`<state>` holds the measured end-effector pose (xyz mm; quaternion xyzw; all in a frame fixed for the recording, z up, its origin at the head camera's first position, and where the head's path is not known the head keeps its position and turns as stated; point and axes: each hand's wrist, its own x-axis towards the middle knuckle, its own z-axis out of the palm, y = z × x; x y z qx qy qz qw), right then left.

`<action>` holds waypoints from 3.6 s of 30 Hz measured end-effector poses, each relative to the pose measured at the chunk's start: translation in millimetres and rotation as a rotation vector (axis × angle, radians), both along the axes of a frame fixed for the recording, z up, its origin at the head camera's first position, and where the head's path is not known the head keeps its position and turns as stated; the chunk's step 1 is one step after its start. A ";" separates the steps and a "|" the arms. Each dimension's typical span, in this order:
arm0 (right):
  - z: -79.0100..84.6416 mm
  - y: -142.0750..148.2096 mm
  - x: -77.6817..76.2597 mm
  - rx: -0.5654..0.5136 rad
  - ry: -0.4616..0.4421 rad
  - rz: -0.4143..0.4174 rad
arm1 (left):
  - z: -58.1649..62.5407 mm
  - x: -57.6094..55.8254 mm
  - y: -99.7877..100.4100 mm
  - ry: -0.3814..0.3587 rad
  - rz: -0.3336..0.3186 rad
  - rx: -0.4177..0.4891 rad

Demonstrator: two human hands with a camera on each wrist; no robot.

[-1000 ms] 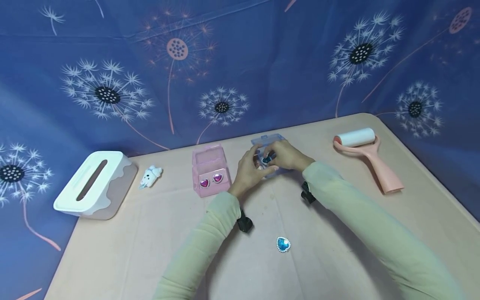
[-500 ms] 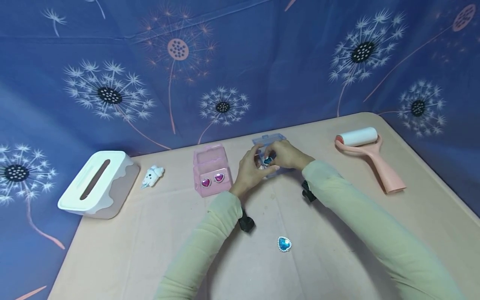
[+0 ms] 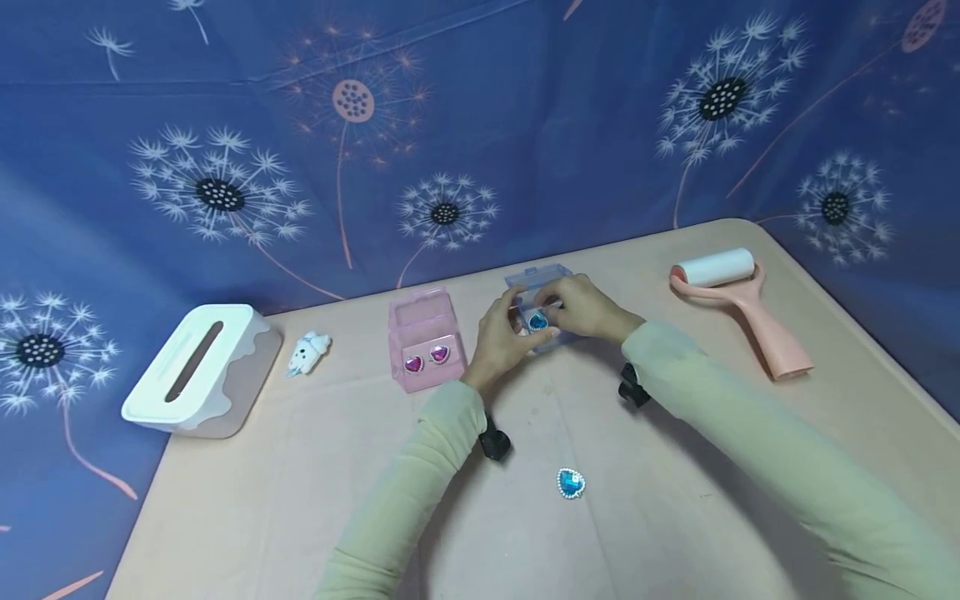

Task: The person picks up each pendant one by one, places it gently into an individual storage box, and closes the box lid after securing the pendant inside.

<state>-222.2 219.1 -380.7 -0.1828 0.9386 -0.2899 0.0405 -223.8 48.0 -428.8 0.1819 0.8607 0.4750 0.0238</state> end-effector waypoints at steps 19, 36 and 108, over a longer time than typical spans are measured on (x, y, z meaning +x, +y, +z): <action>23.9 11.9 128.8 -0.049 0.180 0.165 | 1.9 -1.3 -0.3 -0.032 -0.003 0.051; -32.7 -15.3 195.6 -0.037 0.271 0.340 | 2.7 -0.4 -1.3 -0.035 -0.001 -0.022; 5.9 0.6 -10.3 0.313 0.022 0.059 | -0.6 -0.8 -4.1 -0.019 0.009 0.003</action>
